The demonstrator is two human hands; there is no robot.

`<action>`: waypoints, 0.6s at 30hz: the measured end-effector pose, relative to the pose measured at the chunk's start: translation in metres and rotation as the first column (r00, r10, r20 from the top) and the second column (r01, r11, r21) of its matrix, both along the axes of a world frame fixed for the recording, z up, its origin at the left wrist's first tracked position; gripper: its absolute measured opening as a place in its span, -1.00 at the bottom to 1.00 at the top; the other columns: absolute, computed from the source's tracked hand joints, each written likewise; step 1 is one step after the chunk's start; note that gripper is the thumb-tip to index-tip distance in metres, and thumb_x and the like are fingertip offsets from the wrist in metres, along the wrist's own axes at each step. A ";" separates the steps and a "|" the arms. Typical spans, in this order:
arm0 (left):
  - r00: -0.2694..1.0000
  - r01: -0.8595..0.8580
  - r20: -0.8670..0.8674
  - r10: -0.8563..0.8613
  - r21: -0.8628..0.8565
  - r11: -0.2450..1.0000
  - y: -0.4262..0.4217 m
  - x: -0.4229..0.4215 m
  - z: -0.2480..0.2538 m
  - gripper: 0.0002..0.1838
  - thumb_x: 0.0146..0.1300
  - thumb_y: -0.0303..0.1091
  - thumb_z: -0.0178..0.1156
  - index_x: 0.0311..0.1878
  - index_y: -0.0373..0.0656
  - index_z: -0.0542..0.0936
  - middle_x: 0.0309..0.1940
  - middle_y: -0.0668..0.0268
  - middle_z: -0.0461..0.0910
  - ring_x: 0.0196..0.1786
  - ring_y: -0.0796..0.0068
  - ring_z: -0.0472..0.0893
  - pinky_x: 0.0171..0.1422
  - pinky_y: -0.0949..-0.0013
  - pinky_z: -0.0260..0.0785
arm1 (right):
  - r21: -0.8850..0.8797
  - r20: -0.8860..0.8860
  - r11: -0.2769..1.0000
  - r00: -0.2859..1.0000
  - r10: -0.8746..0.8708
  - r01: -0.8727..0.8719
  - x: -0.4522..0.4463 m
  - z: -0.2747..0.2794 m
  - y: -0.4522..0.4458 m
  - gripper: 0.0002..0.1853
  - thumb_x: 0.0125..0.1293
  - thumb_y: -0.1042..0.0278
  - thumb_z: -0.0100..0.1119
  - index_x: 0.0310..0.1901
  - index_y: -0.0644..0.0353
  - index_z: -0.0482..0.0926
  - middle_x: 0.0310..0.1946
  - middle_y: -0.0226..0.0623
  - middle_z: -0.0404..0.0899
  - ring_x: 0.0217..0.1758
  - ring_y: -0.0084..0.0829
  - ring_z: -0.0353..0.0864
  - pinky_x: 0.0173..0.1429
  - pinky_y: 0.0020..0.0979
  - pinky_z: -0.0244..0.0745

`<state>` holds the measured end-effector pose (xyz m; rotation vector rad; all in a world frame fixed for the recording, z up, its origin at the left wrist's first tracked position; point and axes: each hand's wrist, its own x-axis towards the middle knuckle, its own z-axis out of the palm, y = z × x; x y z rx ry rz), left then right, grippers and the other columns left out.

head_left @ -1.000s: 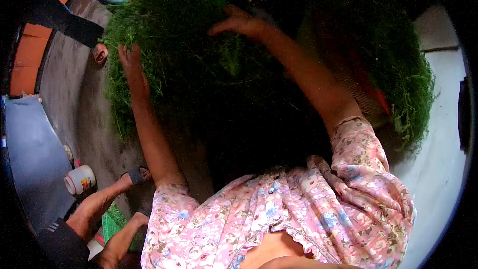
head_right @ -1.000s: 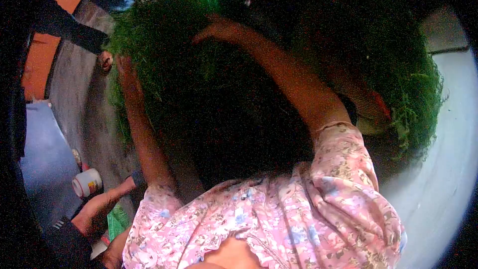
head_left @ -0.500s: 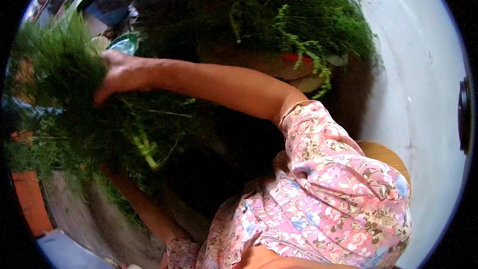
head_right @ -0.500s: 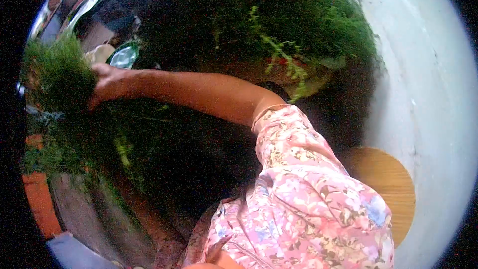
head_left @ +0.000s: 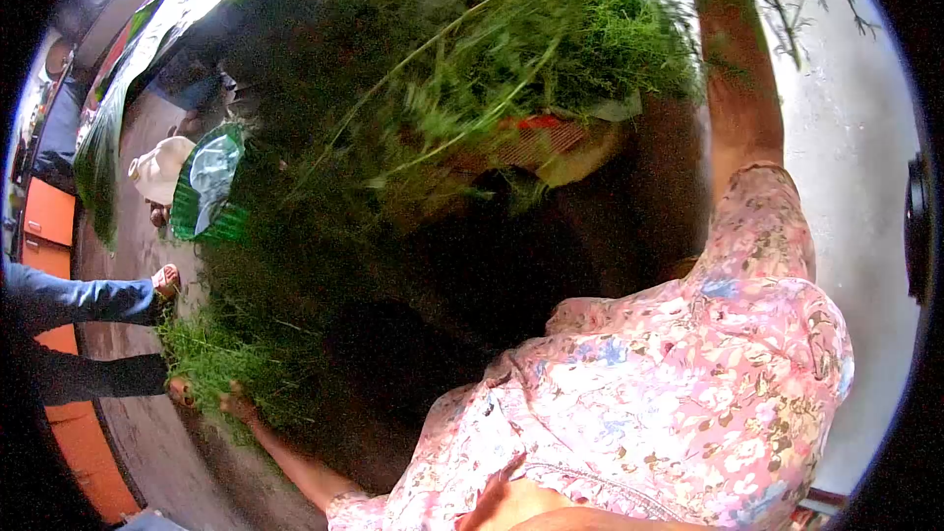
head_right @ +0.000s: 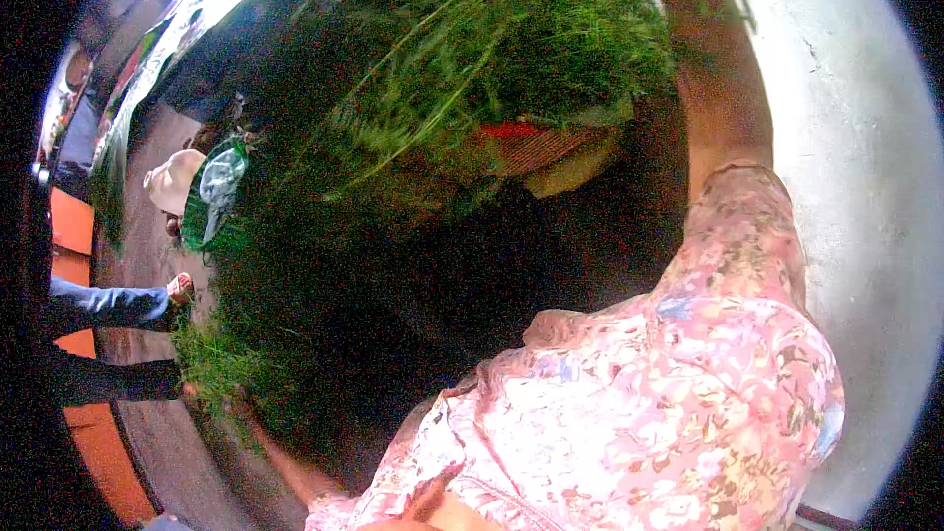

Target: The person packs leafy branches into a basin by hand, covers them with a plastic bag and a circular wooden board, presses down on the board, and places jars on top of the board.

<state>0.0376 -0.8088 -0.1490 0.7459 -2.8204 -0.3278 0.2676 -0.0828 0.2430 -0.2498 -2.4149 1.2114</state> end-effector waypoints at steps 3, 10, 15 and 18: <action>0.884 0.258 -0.340 -0.321 -0.218 0.941 0.053 -0.016 0.062 -0.53 0.40 -0.09 0.01 0.24 -0.19 0.38 0.15 0.05 0.40 0.16 0.11 0.43 0.20 0.07 0.31 | 0.075 0.062 0.994 0.995 -0.083 0.079 0.036 -0.015 0.022 -0.61 0.31 0.09 0.03 0.09 0.09 0.51 -0.03 -0.26 0.59 0.17 -0.41 0.48 0.43 -0.05 -0.01; 0.095 0.513 -0.323 -0.942 0.826 -0.231 0.354 0.076 0.231 -0.34 0.31 0.17 0.02 0.28 -0.15 0.37 0.13 0.18 0.47 0.09 0.28 0.49 0.24 0.24 0.28 | 0.180 0.096 0.975 0.985 -0.146 0.127 0.082 -0.044 0.038 -0.60 0.31 0.09 0.02 0.10 0.08 0.50 0.00 -0.27 0.58 0.19 -0.43 0.47 0.45 -0.05 -0.07; 0.276 -0.033 -0.452 -0.848 0.877 -0.479 0.484 0.118 0.235 0.01 0.17 0.42 -0.04 0.47 -0.11 -0.06 0.37 0.10 0.18 0.32 0.22 0.33 0.40 0.11 0.14 | 0.242 0.070 0.965 0.990 -0.122 0.102 0.097 -0.062 0.029 -0.60 0.32 0.09 0.01 0.11 0.07 0.50 0.02 -0.27 0.57 0.20 -0.44 0.46 0.46 -0.06 -0.12; 0.369 0.210 -0.466 -0.804 0.884 -0.417 0.530 0.131 0.228 0.05 0.15 0.42 -0.01 0.48 -0.05 -0.16 0.39 0.01 0.10 0.39 0.13 0.21 0.46 0.08 0.02 | 0.262 0.056 0.962 0.994 -0.093 0.076 0.097 -0.073 0.024 -0.60 0.32 0.09 0.01 0.11 0.07 0.50 0.03 -0.28 0.57 0.21 -0.44 0.45 0.47 -0.06 -0.15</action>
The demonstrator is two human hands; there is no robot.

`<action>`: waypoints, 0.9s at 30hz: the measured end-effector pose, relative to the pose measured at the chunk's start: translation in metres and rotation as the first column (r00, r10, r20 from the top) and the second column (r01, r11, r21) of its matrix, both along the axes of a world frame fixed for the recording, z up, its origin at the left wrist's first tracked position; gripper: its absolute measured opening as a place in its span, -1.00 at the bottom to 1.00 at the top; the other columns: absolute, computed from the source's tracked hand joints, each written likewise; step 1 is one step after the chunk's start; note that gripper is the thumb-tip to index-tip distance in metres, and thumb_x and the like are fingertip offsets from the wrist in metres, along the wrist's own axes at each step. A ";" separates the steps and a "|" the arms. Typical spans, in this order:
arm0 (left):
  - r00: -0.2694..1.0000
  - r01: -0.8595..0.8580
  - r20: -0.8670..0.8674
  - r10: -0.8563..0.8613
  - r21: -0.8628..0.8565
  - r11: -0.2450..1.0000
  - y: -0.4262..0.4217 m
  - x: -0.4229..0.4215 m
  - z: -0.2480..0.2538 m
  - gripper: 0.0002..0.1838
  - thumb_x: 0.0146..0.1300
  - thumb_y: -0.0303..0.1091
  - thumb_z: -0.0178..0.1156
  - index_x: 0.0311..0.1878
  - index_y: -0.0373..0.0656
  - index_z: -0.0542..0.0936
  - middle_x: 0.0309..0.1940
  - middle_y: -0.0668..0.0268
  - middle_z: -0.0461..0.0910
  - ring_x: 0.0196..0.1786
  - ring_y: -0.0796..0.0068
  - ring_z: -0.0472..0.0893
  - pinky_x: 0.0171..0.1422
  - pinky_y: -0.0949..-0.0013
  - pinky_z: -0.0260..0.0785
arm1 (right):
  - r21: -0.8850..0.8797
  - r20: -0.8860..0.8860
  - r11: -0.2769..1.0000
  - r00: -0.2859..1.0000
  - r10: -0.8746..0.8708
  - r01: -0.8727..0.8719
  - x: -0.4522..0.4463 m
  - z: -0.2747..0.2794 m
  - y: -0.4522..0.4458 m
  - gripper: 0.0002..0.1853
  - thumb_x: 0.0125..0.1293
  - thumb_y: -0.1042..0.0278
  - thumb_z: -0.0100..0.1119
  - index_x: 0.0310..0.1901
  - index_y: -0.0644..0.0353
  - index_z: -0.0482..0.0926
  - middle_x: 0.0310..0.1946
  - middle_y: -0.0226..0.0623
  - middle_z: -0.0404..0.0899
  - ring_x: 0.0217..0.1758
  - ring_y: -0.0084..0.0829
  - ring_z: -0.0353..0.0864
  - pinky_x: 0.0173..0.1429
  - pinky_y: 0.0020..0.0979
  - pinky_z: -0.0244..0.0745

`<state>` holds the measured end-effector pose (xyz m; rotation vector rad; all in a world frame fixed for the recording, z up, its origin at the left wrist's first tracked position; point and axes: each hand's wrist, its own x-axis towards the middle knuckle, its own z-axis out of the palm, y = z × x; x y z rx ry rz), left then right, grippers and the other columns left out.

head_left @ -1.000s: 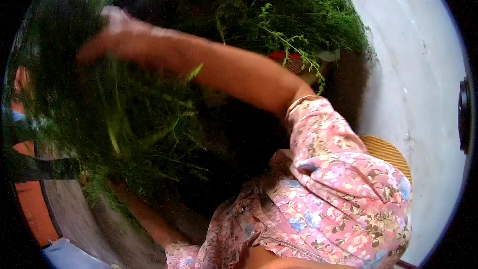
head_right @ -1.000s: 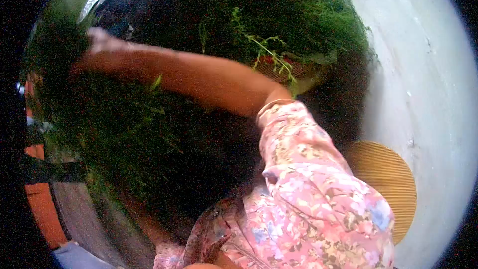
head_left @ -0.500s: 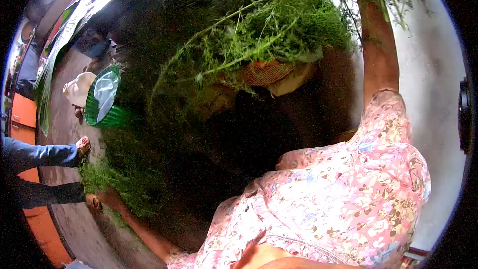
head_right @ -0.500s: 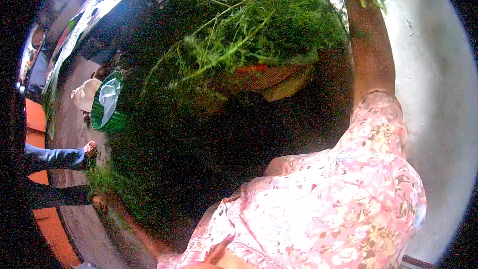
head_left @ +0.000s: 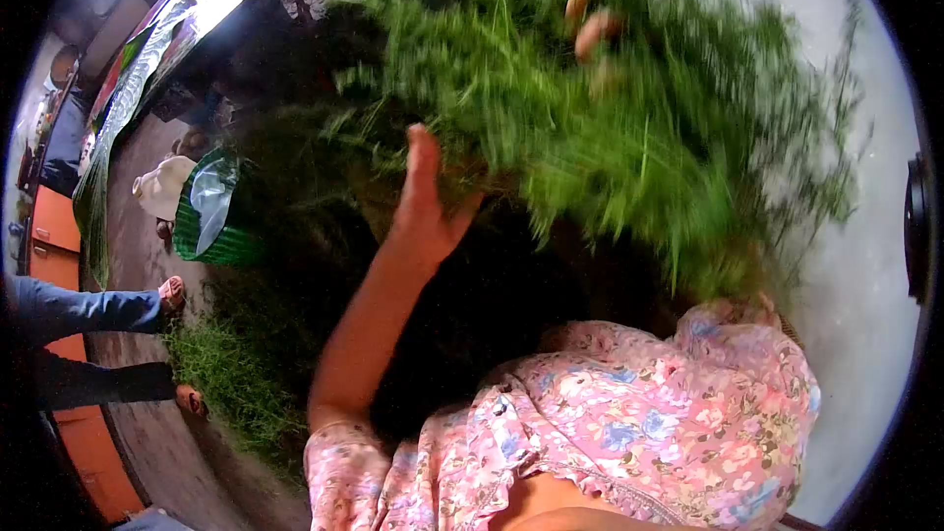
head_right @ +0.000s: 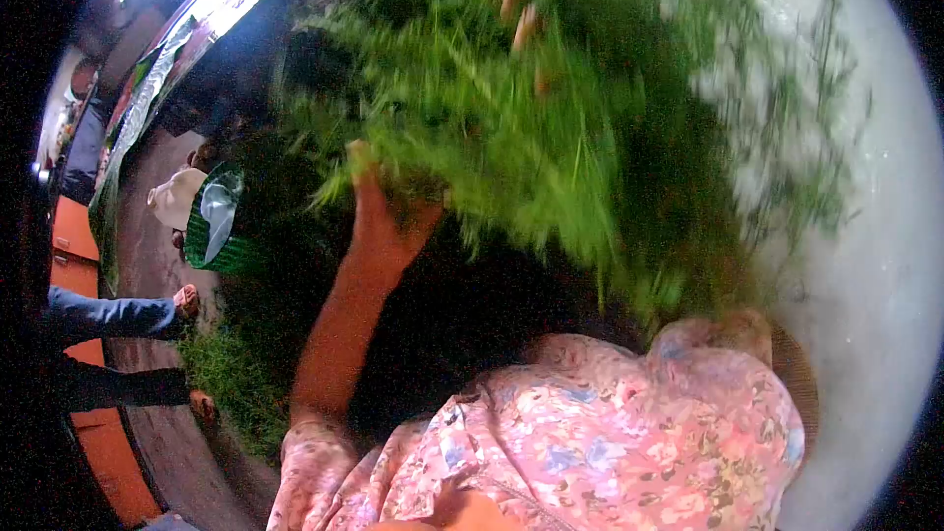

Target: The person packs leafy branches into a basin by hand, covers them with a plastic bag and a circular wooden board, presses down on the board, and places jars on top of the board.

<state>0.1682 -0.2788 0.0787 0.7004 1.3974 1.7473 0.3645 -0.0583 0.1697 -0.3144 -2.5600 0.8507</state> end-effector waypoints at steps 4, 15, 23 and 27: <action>0.886 -0.280 0.403 0.229 0.072 0.957 0.039 0.039 0.038 -0.10 0.22 0.05 0.20 0.44 -0.23 0.01 0.34 0.07 0.20 0.27 0.28 0.37 0.24 0.15 0.35 | 0.025 -0.027 0.999 0.999 0.026 -0.026 0.002 -0.005 0.003 -0.60 0.32 0.09 0.00 0.12 0.06 0.49 0.05 -0.28 0.56 0.22 -0.45 0.44 0.48 -0.06 -0.18; 0.881 0.234 0.405 -0.243 0.071 0.970 0.057 0.101 -0.058 -0.38 0.29 -0.01 0.05 0.29 -0.22 0.29 0.22 0.14 0.35 0.21 0.34 0.38 0.23 0.20 0.27 | -0.784 0.163 0.613 0.986 0.048 0.100 0.004 0.015 -0.040 -0.36 0.02 0.38 0.43 0.18 0.24 0.41 0.15 -0.21 0.47 0.29 -0.41 0.34 0.37 -0.26 0.19; 0.247 0.342 -0.930 -0.273 -0.180 0.922 0.037 0.045 0.061 -0.62 0.13 -0.18 0.24 0.00 -0.10 0.53 -0.32 0.07 0.56 -0.18 0.16 0.57 -0.05 0.27 0.45 | -0.424 0.440 0.820 0.879 -0.184 0.385 0.049 0.000 0.011 -0.30 0.16 0.21 0.25 0.28 0.34 0.25 0.08 -0.10 0.52 0.16 -0.26 0.49 0.34 -0.14 0.27; 0.317 0.343 -0.789 -0.527 -0.423 0.839 0.002 0.004 0.129 -0.35 0.14 0.04 0.27 0.29 0.07 0.39 0.02 -0.02 0.48 0.09 0.04 0.49 0.20 0.11 0.36 | -0.530 0.245 0.766 0.931 -0.272 0.363 0.072 0.031 0.007 -0.28 0.11 0.31 0.29 0.29 0.30 0.23 0.12 -0.13 0.49 0.18 -0.29 0.47 0.32 -0.18 0.30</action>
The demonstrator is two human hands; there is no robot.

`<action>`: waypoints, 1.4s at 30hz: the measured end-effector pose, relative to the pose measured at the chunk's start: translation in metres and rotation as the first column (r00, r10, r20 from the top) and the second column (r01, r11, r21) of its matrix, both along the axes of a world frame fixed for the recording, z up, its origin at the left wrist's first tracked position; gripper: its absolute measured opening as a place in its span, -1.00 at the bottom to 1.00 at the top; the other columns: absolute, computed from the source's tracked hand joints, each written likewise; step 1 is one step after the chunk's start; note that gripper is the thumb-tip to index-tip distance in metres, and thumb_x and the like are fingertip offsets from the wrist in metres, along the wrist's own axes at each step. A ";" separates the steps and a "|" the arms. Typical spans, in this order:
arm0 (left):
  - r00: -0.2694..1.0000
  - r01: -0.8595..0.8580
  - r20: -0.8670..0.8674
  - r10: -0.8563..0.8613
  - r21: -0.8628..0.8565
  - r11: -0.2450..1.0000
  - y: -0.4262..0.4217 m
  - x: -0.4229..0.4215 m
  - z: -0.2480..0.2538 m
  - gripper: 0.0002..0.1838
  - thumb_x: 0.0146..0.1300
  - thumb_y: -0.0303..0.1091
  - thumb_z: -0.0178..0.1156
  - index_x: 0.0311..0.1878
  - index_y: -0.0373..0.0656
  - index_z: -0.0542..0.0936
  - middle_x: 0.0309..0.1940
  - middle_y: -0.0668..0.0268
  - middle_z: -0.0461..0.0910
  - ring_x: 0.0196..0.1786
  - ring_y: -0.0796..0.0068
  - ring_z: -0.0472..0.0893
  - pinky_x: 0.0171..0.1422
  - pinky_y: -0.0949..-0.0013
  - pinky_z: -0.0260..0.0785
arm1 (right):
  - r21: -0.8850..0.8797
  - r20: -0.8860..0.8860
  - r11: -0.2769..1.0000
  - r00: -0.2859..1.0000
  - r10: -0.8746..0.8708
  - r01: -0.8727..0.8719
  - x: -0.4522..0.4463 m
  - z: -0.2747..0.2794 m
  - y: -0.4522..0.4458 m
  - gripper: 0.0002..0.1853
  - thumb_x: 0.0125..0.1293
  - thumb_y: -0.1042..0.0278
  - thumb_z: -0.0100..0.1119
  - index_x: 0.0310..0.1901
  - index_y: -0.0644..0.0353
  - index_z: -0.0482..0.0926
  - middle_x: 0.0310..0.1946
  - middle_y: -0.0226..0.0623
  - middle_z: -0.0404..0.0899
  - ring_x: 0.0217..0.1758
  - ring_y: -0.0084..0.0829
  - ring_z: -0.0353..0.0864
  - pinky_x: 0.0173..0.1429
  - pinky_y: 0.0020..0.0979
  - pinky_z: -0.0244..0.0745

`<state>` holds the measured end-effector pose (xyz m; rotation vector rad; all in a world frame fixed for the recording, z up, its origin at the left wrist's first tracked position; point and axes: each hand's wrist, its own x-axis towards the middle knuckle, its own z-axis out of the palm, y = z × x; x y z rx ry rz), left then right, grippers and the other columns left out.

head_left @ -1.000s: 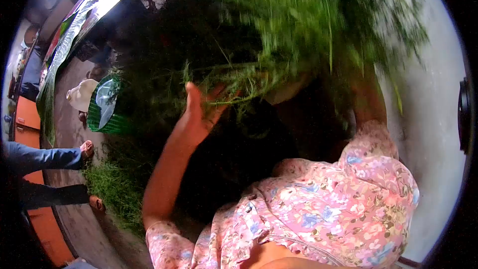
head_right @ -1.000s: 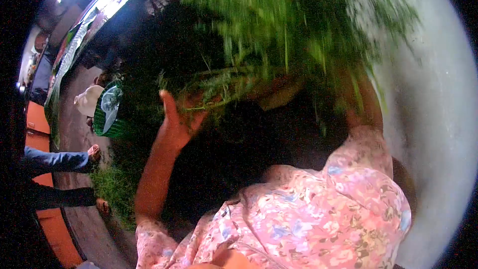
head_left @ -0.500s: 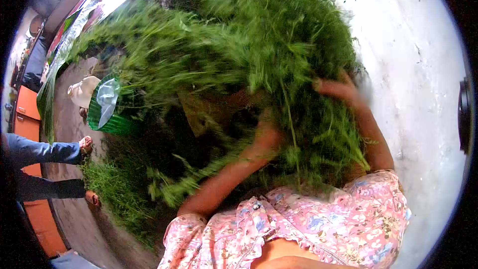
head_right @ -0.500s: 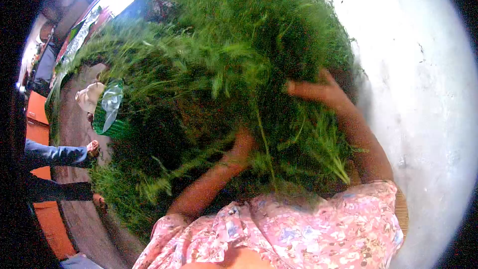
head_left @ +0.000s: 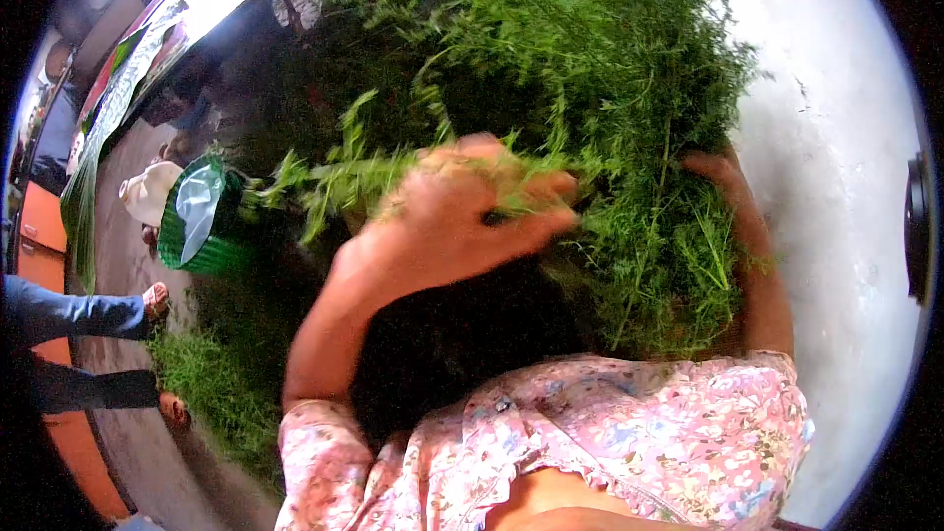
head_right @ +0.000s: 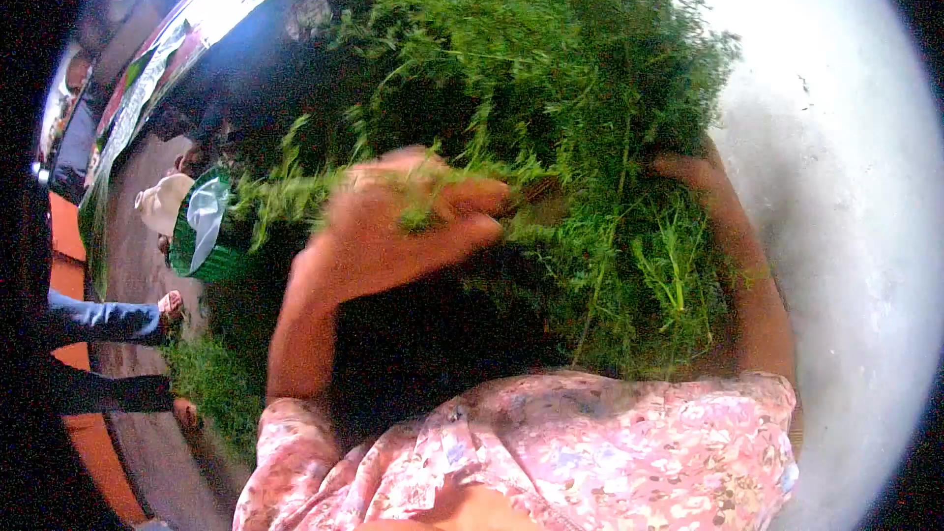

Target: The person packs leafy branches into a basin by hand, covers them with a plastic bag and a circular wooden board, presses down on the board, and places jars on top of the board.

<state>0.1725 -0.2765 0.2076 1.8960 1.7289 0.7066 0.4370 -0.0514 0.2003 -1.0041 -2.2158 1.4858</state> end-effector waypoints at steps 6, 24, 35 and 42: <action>0.750 0.056 -0.488 0.446 0.719 0.693 0.059 -0.084 0.022 -0.32 0.19 0.04 0.18 0.35 0.04 0.29 0.18 0.00 0.37 0.22 0.03 0.40 0.32 0.06 0.23 | 0.004 -0.106 0.999 0.994 0.039 -0.039 -0.002 0.034 -0.015 -0.22 0.03 0.45 0.34 0.32 0.24 0.21 0.16 -0.18 0.44 0.19 -0.34 0.43 0.28 -0.25 0.34; 0.933 -0.337 0.051 0.355 0.464 0.819 0.140 -0.249 -0.018 -0.49 0.45 -0.11 -0.22 0.38 -0.10 0.19 0.28 -0.03 0.29 0.29 0.08 0.35 0.42 0.15 0.10 | 0.862 0.287 -0.502 0.881 0.375 -0.067 -0.232 0.049 0.096 -0.67 0.23 0.45 0.09 0.05 0.21 0.52 0.01 -0.17 0.56 0.07 -0.26 0.54 0.07 -0.28 0.49; 0.943 -0.087 -0.320 0.086 0.012 0.996 0.110 -0.245 -0.139 -0.01 0.08 -0.76 -0.01 0.50 0.15 -0.20 0.52 0.19 -0.28 0.54 0.20 -0.17 0.53 0.10 -0.11 | 0.757 0.645 -0.415 0.675 0.358 -0.504 -0.260 -0.118 0.130 -0.50 0.24 0.42 0.09 0.23 -0.17 0.37 0.49 -0.56 -0.12 0.50 -0.33 0.00 0.51 -0.12 0.05; 0.852 -0.367 0.370 0.371 -0.084 0.927 0.109 -0.220 -0.068 -0.20 0.28 -0.12 0.05 0.50 0.21 -0.14 0.51 0.18 -0.26 0.53 0.11 -0.21 0.53 -0.01 -0.20 | 0.659 0.748 -0.402 0.612 0.258 -0.635 -0.306 -0.084 0.122 -0.45 0.23 0.46 0.09 0.28 -0.12 0.33 0.47 -0.49 -0.02 0.44 -0.27 0.13 0.49 -0.16 0.10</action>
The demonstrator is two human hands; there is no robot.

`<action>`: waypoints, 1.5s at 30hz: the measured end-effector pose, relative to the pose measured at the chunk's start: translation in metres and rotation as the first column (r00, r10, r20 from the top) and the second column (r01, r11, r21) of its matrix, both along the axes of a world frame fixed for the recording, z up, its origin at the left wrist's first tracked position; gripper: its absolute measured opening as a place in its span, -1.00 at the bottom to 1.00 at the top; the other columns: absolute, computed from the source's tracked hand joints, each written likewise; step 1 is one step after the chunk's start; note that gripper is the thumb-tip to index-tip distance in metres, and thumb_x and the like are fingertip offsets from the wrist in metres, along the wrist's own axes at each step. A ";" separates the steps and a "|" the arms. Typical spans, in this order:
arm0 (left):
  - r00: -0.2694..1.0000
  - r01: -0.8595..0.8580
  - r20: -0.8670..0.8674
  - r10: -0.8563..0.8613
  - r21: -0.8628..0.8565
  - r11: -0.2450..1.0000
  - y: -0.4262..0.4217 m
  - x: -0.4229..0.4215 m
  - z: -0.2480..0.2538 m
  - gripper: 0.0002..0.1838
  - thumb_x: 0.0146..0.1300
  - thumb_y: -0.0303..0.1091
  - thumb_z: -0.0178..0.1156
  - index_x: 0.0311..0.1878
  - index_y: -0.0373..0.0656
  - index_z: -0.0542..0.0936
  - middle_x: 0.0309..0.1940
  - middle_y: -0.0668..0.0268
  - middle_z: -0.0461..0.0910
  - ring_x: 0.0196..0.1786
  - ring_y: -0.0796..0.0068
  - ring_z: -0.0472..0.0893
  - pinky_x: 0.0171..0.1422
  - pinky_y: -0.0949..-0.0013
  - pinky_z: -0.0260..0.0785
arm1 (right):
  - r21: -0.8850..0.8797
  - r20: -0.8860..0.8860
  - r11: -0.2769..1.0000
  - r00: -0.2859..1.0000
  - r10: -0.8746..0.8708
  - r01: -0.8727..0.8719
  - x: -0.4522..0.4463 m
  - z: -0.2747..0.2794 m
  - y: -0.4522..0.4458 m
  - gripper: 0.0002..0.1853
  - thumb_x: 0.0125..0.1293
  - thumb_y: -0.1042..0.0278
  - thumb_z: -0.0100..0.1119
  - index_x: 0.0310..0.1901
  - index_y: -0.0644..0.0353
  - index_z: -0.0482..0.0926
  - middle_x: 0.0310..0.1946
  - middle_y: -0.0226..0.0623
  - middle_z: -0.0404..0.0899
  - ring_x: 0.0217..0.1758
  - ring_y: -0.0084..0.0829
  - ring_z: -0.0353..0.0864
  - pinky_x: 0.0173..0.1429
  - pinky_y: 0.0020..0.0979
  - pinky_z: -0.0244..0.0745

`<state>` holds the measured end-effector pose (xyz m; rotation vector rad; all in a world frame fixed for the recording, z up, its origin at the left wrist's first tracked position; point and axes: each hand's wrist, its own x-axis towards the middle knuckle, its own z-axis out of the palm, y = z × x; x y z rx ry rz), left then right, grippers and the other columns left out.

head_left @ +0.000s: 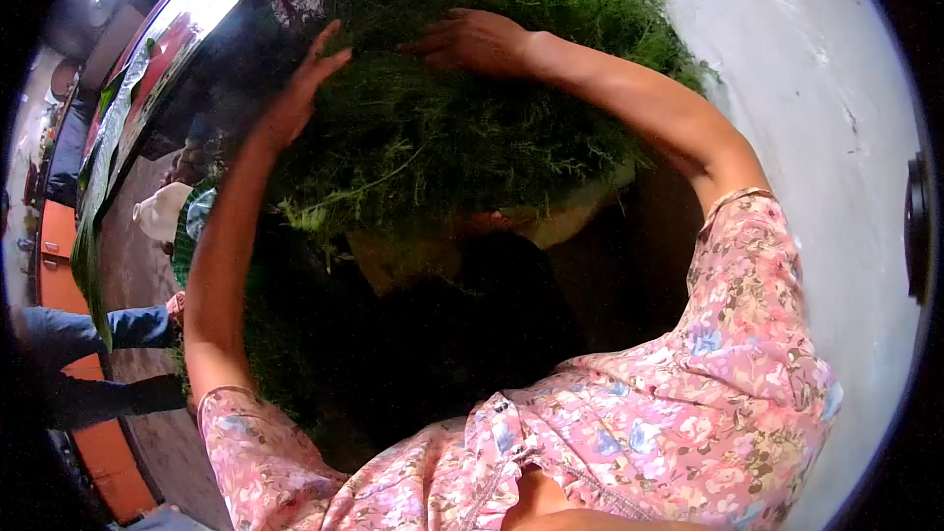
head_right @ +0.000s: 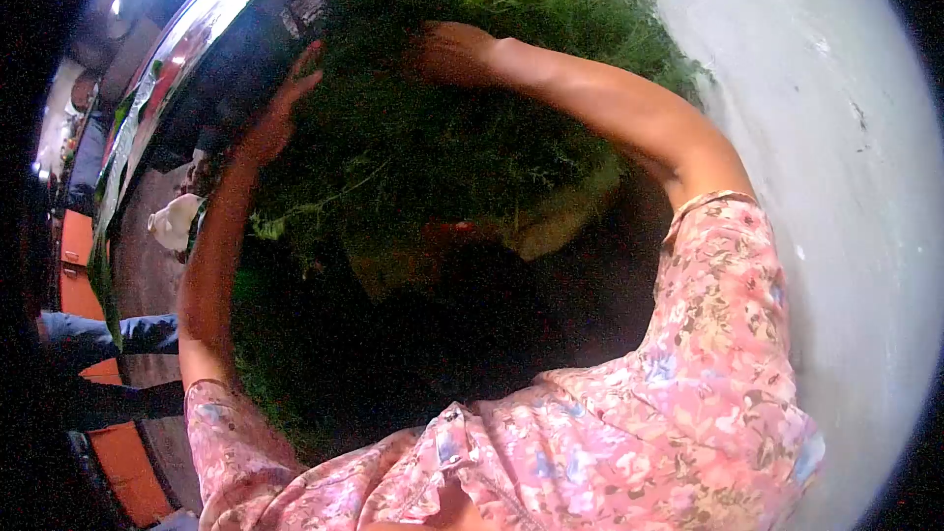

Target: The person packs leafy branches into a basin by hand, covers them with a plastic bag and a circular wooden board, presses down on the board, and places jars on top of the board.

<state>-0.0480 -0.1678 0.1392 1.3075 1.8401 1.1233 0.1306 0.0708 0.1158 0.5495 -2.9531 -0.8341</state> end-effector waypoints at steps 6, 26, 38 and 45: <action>0.779 0.079 -0.556 -0.290 -0.371 0.925 0.037 0.029 -0.079 -0.10 0.26 0.13 0.09 0.49 -0.04 -0.12 0.50 0.07 -0.23 0.52 0.03 -0.19 0.54 -0.05 -0.27 | -0.457 0.095 0.887 0.988 0.119 -0.062 -0.021 -0.077 0.041 -0.40 0.30 0.27 0.11 0.37 -0.15 0.22 0.42 -0.39 0.10 0.43 -0.17 0.15 0.48 -0.07 0.10; 0.822 -0.493 -0.192 0.536 0.233 0.838 -0.140 0.106 -0.042 -0.57 0.35 -0.04 0.10 0.17 -0.05 0.50 0.18 0.17 0.43 0.22 0.09 0.44 0.23 0.04 0.35 | -0.248 0.205 0.904 0.931 -0.303 0.349 -0.009 -0.061 -0.046 -0.48 0.50 0.00 -0.38 0.45 -0.42 -0.15 0.50 -0.67 -0.40 0.54 -0.15 -0.29 0.44 0.38 -0.17; 0.758 -0.601 -0.275 0.592 0.059 0.797 -0.004 0.003 -0.036 -0.03 0.23 0.47 -0.28 0.48 -0.08 -0.08 0.45 0.00 -0.04 0.46 -0.09 0.04 0.45 -0.17 -0.15 | -0.242 0.104 0.929 0.959 -0.264 0.282 -0.004 -0.067 -0.038 -0.51 0.50 0.03 -0.32 0.43 -0.37 0.01 0.50 -0.64 -0.33 0.55 -0.20 -0.26 0.43 0.34 -0.18; 0.302 -0.097 -0.953 0.016 -0.014 0.995 0.044 0.038 -0.128 -0.13 0.15 0.54 -0.29 0.48 0.43 -0.17 0.49 0.08 -0.19 0.44 -0.32 -0.09 0.32 -0.57 -0.41 | -0.236 0.239 0.897 0.917 -0.320 0.374 -0.005 -0.047 -0.019 -0.65 0.42 0.06 -0.12 0.16 -0.10 0.46 0.04 -0.24 0.50 0.05 -0.11 0.49 0.10 -0.08 0.41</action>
